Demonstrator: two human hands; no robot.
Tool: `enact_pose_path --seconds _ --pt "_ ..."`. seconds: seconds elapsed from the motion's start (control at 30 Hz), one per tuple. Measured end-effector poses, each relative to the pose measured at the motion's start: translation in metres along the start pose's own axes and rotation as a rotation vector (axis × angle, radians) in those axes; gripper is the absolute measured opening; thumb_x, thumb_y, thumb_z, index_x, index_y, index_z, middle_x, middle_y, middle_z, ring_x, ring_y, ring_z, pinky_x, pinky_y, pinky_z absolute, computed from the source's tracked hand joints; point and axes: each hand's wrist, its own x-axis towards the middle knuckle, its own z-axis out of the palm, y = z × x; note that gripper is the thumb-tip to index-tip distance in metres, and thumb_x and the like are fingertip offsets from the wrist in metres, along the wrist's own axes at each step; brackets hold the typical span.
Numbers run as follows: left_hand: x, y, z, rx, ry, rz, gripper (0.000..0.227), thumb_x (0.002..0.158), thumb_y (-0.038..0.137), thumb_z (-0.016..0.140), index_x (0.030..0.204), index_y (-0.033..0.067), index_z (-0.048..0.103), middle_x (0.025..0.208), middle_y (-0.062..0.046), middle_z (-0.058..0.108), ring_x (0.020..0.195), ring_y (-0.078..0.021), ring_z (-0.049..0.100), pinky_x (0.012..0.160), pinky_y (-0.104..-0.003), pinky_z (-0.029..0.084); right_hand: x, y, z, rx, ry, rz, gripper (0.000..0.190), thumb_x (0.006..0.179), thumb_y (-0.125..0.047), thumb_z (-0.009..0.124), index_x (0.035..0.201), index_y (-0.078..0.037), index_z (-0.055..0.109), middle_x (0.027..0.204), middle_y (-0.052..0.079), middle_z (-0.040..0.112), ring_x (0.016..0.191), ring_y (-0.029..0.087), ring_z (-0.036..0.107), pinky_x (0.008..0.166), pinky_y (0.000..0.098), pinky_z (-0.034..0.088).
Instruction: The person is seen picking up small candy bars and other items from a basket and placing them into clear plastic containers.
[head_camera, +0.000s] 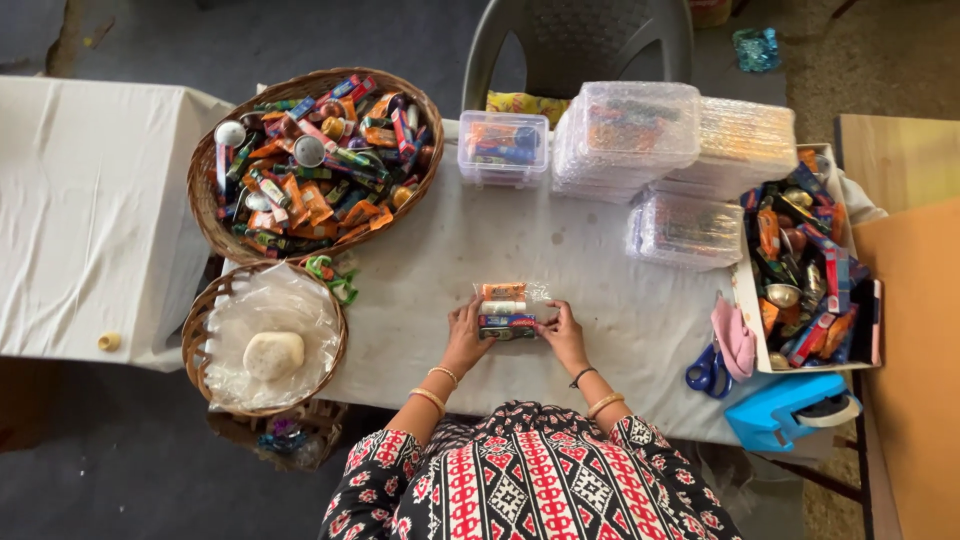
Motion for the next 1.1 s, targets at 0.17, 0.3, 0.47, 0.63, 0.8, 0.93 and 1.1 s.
enact_pose_path --seconds 0.17,0.3,0.47,0.63,0.8,0.93,1.1 --pt "-0.001 0.0 -0.001 -0.035 -0.01 0.031 0.104 0.065 0.012 0.088 0.152 0.0119 0.032 0.153 -0.019 0.041 0.136 -0.0412 0.038 0.115 -0.05 0.028 -0.013 0.007 -0.01 -0.1 0.077 -0.033 0.058 0.081 -0.005 0.082 0.13 -0.011 0.052 0.086 0.005 0.067 0.075 0.014 0.067 0.07 0.0288 0.057" --pt "-0.005 -0.006 -0.008 -0.064 -0.05 0.001 0.104 0.064 0.01 0.088 0.152 0.0116 0.033 0.15 -0.017 0.042 0.135 -0.0404 0.037 0.116 -0.049 0.028 -0.042 0.026 -0.032 -0.232 0.154 -0.07 0.059 0.076 -0.004 0.083 0.127 -0.011 0.054 0.091 0.007 0.063 0.077 0.019 0.064 0.072 0.0327 0.057" --pt "-0.015 -0.034 -0.013 -0.091 -0.066 0.124 0.099 0.067 0.011 0.086 0.151 0.0093 0.034 0.15 -0.017 0.043 0.135 -0.039 0.04 0.114 -0.047 0.033 -0.102 0.031 -0.071 -0.32 0.255 -0.073 0.042 0.074 -0.006 0.084 0.107 -0.008 0.059 0.093 0.007 0.062 0.08 0.023 0.063 0.072 0.0349 0.056" --pt "-0.008 -0.053 -0.012 -0.104 -0.082 0.238 0.095 0.067 0.013 0.087 0.148 0.0076 0.037 0.148 -0.016 0.045 0.132 -0.0378 0.043 0.112 -0.048 0.035 -0.162 0.024 -0.091 -0.339 0.39 0.042 0.027 0.076 -0.01 0.083 0.091 -0.008 0.061 0.085 0.008 0.061 0.078 0.024 0.063 0.071 0.0359 0.055" --pt "-0.005 -0.045 -0.019 -0.12 -0.112 0.133 0.094 0.067 0.011 0.088 0.147 0.0076 0.039 0.137 -0.016 0.047 0.128 -0.0361 0.046 0.109 -0.045 0.042 -0.18 0.031 -0.092 -0.384 0.449 0.008 0.026 0.075 -0.01 0.083 0.089 -0.008 0.062 0.085 0.008 0.062 0.082 0.026 0.063 0.074 0.0404 0.053" --pt "0.003 -0.065 -0.01 -0.206 -0.147 0.049 0.092 0.071 0.016 0.085 0.149 0.0082 0.036 0.138 -0.016 0.045 0.122 -0.0309 0.052 0.095 -0.038 0.056 -0.181 0.03 -0.108 -0.377 0.434 0.01 0.023 0.077 -0.01 0.081 0.091 -0.009 0.062 0.085 0.008 0.062 0.083 0.026 0.064 0.077 0.0412 0.052" --pt "0.01 -0.073 0.001 -0.29 -0.076 0.033 0.091 0.073 0.012 0.085 0.15 0.0032 0.036 0.139 -0.02 0.042 0.116 -0.0317 0.055 0.085 -0.041 0.058 -0.171 0.017 -0.178 -0.246 0.57 -0.053 0.013 0.085 -0.005 0.074 0.095 -0.006 0.065 0.093 0.009 0.065 0.09 0.025 0.065 0.083 0.0387 0.053"
